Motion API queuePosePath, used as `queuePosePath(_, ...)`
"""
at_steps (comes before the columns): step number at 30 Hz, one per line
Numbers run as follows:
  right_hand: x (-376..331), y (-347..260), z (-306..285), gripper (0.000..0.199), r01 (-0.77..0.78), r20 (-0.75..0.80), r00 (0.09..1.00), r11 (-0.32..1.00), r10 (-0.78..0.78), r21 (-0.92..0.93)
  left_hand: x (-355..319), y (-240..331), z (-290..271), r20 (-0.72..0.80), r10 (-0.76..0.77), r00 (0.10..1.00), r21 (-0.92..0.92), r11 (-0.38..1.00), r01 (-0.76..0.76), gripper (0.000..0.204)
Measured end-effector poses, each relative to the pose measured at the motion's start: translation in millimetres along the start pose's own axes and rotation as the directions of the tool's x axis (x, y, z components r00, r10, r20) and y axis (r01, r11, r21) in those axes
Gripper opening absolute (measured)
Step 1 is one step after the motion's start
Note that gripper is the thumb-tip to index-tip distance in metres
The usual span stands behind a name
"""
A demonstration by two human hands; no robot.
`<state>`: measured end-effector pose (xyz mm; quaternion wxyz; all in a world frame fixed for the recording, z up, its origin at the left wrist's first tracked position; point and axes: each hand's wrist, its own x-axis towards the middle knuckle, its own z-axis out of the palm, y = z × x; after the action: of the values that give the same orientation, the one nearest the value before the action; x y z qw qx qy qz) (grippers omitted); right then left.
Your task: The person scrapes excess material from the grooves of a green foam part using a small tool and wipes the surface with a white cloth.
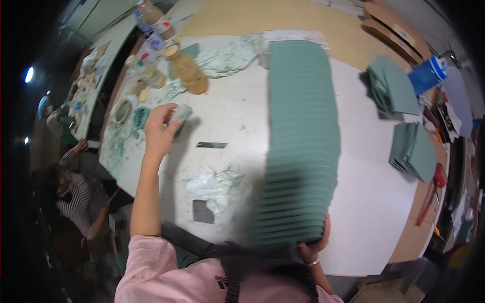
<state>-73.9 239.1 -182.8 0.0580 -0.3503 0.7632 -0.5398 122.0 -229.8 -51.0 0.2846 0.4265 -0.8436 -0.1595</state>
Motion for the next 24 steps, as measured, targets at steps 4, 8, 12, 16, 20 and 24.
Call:
queuePosePath(4, -0.8, -5.0, -2.5, 0.111, -0.034, 0.005, 0.999, 0.998, 0.034, -0.057, -23.9, -81.1, -34.5, -0.206, -0.254, 0.945, 0.01, 0.965, 0.262, 0.019)
queuePosePath(8, -3.9, -4.6, 0.5, 0.114, -0.091, -0.004, 0.996, 0.996, 0.092, 0.025, -35.7, -117.3, -12.1, -0.208, -0.258, 0.943, 0.084, 0.956, 0.28, 0.021)
queuePosePath(12, -7.5, -1.3, -0.9, 0.116, -0.089, -0.018, 0.996, 0.996, 0.09, 0.014, -29.3, -106.4, 17.6, -0.082, -0.293, 0.953, 0.174, 0.937, 0.303, 0.023)
queuePosePath(16, -5.2, -3.6, 5.6, 0.119, -0.099, -0.021, 0.995, 0.994, 0.1, 0.053, -39.5, -97.2, 11.5, -0.172, -0.102, 0.98, 0.268, 0.952, 0.146, 0.024)
queuePosePath(20, -0.6, -8.2, 10.4, 0.12, -0.101, -0.048, 0.993, 0.992, 0.104, 0.074, -80.4, -47.7, -15.1, -0.002, -0.207, 0.978, -0.056, 0.977, 0.206, 0.029)
queuePosePath(24, 4.3, -6.9, 4.5, 0.12, -0.08, -0.066, 0.994, 0.994, 0.086, 0.081, -136.4, 40.0, -16.9, 0.335, 0.088, 0.938, -0.162, 0.986, -0.035, 0.043)
